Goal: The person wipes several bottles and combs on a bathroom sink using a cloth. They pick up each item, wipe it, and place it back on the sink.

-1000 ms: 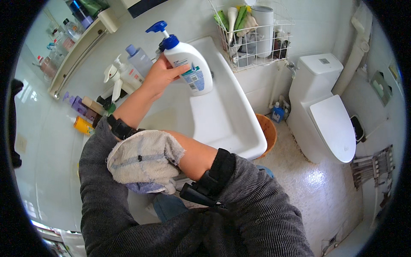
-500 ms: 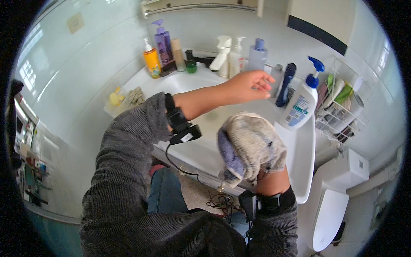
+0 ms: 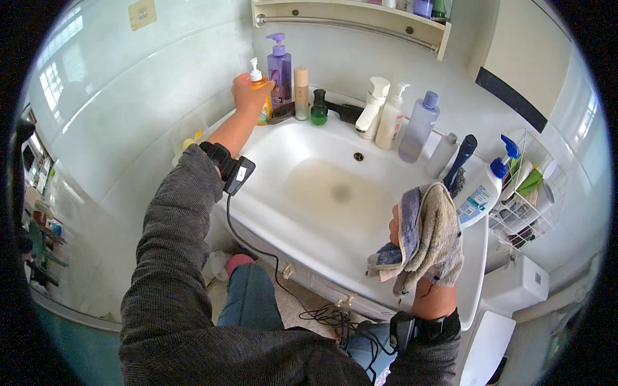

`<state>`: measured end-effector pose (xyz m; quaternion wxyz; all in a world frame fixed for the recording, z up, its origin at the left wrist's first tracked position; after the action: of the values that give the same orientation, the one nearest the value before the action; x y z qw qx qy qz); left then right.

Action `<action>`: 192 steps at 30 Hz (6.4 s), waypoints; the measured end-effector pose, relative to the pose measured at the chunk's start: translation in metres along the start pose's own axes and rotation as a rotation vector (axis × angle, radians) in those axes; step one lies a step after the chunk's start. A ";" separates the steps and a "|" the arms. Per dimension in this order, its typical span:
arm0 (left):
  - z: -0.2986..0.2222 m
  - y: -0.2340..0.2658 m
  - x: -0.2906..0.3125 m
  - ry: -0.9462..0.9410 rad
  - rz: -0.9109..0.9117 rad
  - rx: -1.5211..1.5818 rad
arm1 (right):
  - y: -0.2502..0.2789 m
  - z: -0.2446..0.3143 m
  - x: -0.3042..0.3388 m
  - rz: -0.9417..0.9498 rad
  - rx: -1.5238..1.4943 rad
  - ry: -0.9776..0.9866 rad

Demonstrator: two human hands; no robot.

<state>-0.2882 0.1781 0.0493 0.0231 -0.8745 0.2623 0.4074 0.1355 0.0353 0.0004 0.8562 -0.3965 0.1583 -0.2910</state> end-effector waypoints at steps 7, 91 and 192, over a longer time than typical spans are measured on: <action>0.069 -0.029 -0.004 0.175 0.142 -0.224 | -0.011 0.000 0.007 -0.183 0.076 0.124; -0.277 -0.074 0.251 -0.286 1.151 1.228 | 0.010 0.076 0.001 -0.226 0.332 0.456; -0.254 -0.048 0.183 -0.035 0.695 1.251 | -0.004 0.005 -0.043 -0.186 0.327 0.108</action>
<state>0.0097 0.0746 0.0778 0.3932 -0.5565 0.7099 0.1782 0.1028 0.0628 0.0081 0.8689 -0.2487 0.1171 -0.4115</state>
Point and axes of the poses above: each hand's wrist, its own x-axis away from the middle knuckle, its own y-axis out of the back of the hand, z = x × y, the point moved 9 cm from there along -x, towards the middle knuckle, and after that the axes turned 14 degrees about -y, right-handed, at the moved point
